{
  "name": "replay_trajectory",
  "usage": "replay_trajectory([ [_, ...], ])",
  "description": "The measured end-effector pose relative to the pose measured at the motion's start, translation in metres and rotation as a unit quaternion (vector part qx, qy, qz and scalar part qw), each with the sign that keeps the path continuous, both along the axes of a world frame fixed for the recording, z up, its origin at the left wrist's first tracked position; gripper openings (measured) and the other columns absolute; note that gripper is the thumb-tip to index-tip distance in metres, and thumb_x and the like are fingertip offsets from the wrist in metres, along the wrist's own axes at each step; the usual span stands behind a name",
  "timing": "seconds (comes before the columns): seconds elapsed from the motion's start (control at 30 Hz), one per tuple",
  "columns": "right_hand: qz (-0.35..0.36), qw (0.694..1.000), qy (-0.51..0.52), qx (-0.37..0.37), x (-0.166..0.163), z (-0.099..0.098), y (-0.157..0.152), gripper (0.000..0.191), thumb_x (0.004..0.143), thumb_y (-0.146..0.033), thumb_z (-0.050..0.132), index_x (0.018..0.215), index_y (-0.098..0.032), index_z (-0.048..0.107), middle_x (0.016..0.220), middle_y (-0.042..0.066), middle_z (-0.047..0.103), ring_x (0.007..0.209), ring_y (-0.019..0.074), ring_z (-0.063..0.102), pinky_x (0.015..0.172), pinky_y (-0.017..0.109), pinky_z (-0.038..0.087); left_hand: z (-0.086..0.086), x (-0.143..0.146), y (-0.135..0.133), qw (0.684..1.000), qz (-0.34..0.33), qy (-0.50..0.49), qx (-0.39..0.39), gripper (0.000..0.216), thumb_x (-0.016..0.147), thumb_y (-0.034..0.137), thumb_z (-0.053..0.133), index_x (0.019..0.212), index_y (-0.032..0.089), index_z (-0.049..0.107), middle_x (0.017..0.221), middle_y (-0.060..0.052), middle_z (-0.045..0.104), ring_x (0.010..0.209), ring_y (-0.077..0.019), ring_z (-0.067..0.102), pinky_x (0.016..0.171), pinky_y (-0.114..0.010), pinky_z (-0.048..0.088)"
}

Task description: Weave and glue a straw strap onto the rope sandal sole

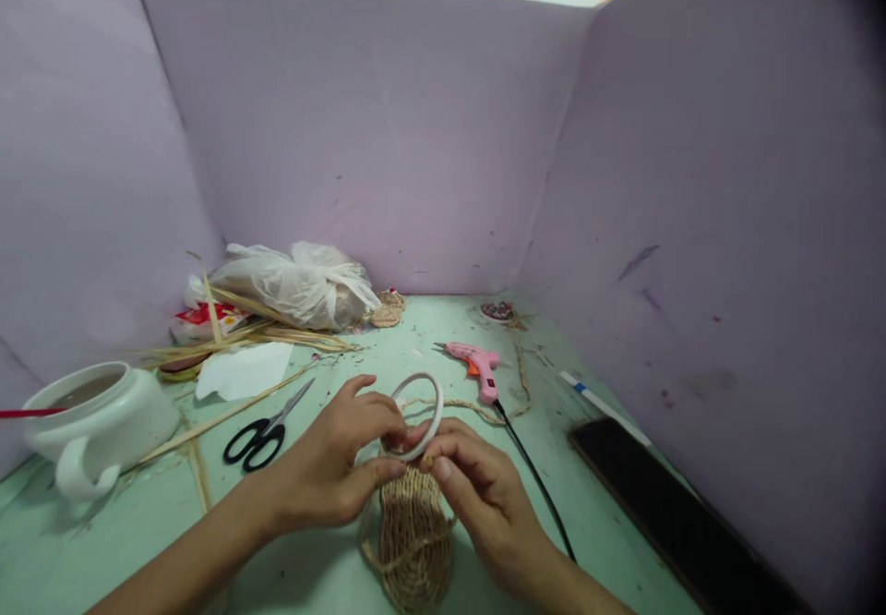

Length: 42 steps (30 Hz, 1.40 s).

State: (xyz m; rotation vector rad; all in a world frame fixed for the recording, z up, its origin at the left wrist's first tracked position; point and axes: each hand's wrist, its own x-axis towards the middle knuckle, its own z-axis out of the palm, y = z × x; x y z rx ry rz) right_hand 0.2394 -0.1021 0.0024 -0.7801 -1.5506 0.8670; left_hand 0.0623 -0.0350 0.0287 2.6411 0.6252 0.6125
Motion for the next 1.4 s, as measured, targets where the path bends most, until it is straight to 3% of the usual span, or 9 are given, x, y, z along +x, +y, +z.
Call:
replay_trajectory([
  [0.27,-0.008,0.998,-0.046,0.044,0.001,-0.003,0.0,0.016,0.084,-0.015,0.046,0.081,-0.019,0.06,0.092,0.007,0.061,0.085,0.0171,0.057,0.078,0.03,0.044,-0.004,0.0,0.0,0.998,-0.023,0.012,0.056,0.013,0.081,0.013,0.048,0.088,0.019,0.057,0.079,0.0,0.064,0.078,-0.013,0.058,0.105,-0.043,0.015],
  [0.6,-0.018,0.999,-0.039,0.028,0.0,-0.004,0.0,0.016,0.085,-0.016,0.045,0.08,-0.017,0.06,0.089,0.007,0.06,0.087,0.0171,0.058,0.079,0.03,0.045,-0.005,-0.002,0.004,0.989,-0.043,0.022,0.141,0.018,0.081,0.012,0.048,0.092,0.02,0.059,0.078,-0.002,0.066,0.082,-0.015,0.059,0.102,-0.047,0.018],
  [0.7,-0.052,0.998,-0.03,0.006,0.001,-0.006,0.002,0.017,0.086,-0.017,0.044,0.078,-0.018,0.06,0.095,0.007,0.06,0.093,0.018,0.056,0.081,0.031,0.045,-0.003,-0.001,0.001,0.993,-0.037,0.013,0.112,0.016,0.082,0.011,0.046,0.088,0.018,0.059,0.07,0.0,0.062,0.07,-0.0124,0.058,0.1,-0.044,0.023],
  [0.8,-0.1,0.995,-0.019,-0.026,0.0,-0.01,0.004,0.017,0.087,-0.02,0.044,0.079,-0.018,0.059,0.102,0.009,0.054,0.094,0.0181,0.054,0.072,0.028,0.048,-0.001,-0.001,-0.001,0.996,-0.024,-0.017,0.082,0.016,0.083,0.011,0.045,0.089,0.017,0.058,0.066,0.001,0.06,0.062,-0.0106,0.054,0.096,-0.04,0.031],
  [0.93,-0.144,0.989,-0.042,-0.008,-0.001,-0.012,0.004,0.016,0.086,-0.02,0.044,0.08,-0.019,0.059,0.094,0.007,0.049,0.09,0.0171,0.052,0.068,0.026,0.048,-0.001,-0.001,-0.003,0.998,-0.003,-0.049,0.028,0.015,0.082,0.011,0.045,0.085,0.016,0.059,0.068,-0.001,0.061,0.066,-0.0125,0.051,0.075,-0.029,0.041],
  [1.1,-0.105,0.988,-0.085,0.073,-0.002,-0.01,-0.001,0.018,0.084,-0.011,0.043,0.084,-0.019,0.059,0.1,0.007,0.054,0.099,0.018,0.052,0.085,0.031,0.043,-0.002,0.001,-0.007,0.997,0.001,-0.045,-0.063,0.014,0.082,0.014,0.047,0.084,0.016,0.06,0.074,-0.003,0.062,0.072,-0.0138,0.053,0.068,-0.024,0.04],
  [1.27,-0.083,0.986,-0.11,0.094,-0.003,-0.011,-0.001,0.019,0.083,-0.008,0.043,0.088,-0.019,0.058,0.101,0.008,0.054,0.098,0.0179,0.052,0.085,0.032,0.042,0.0,0.004,-0.009,0.996,-0.014,-0.019,-0.09,0.017,0.085,0.02,0.042,0.077,0.016,0.056,0.071,-0.001,0.06,0.068,-0.0129,0.05,0.066,-0.023,0.038],
  [1.4,-0.102,0.985,-0.117,0.075,-0.001,-0.014,0.001,0.016,0.084,-0.011,0.043,0.084,-0.019,0.056,0.093,0.007,0.052,0.092,0.0181,0.052,0.08,0.032,0.044,-0.001,0.005,-0.008,0.995,0.033,-0.026,-0.088,0.024,0.087,0.022,0.038,0.071,0.016,0.054,0.064,0.0,0.058,0.065,-0.0122,0.051,0.065,-0.023,0.038],
])
